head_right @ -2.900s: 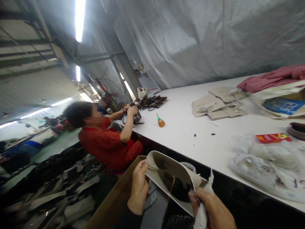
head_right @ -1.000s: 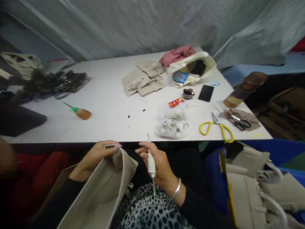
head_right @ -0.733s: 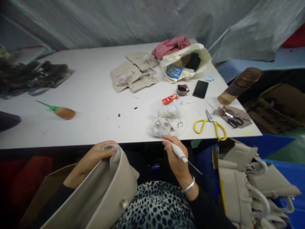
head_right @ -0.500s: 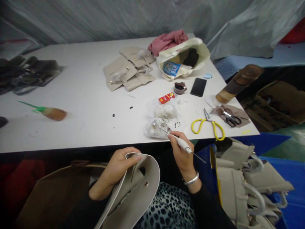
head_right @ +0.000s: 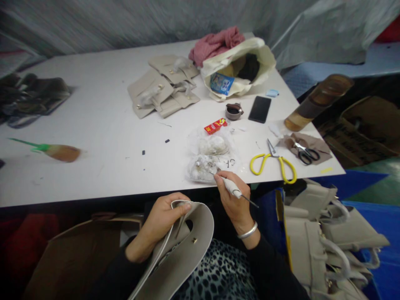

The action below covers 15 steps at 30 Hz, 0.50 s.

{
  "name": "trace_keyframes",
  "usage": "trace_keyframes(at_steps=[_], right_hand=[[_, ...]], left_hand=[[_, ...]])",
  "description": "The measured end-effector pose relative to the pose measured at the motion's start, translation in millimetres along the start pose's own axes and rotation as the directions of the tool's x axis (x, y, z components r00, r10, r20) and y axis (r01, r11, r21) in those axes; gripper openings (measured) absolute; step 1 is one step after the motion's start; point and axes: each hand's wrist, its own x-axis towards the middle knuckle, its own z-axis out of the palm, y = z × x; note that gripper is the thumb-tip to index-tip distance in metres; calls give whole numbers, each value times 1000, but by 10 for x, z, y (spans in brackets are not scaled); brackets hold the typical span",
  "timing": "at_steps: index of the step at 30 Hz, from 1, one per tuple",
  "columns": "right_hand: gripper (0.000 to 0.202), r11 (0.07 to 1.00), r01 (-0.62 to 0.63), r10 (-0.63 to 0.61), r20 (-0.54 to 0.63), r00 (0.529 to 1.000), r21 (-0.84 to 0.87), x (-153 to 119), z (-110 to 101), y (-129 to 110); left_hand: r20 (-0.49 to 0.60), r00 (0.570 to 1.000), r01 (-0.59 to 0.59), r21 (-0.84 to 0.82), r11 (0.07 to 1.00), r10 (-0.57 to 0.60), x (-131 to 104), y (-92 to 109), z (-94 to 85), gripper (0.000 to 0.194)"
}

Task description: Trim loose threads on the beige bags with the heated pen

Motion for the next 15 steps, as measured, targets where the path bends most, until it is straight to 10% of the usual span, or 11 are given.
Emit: trace_keyframes(at_steps=[15], right_hand=[[14,998,33,-29,68,997,-59,53,17,-6]], left_hand=[[21,998,59,-104,993,-57,18,-19,-56,27]])
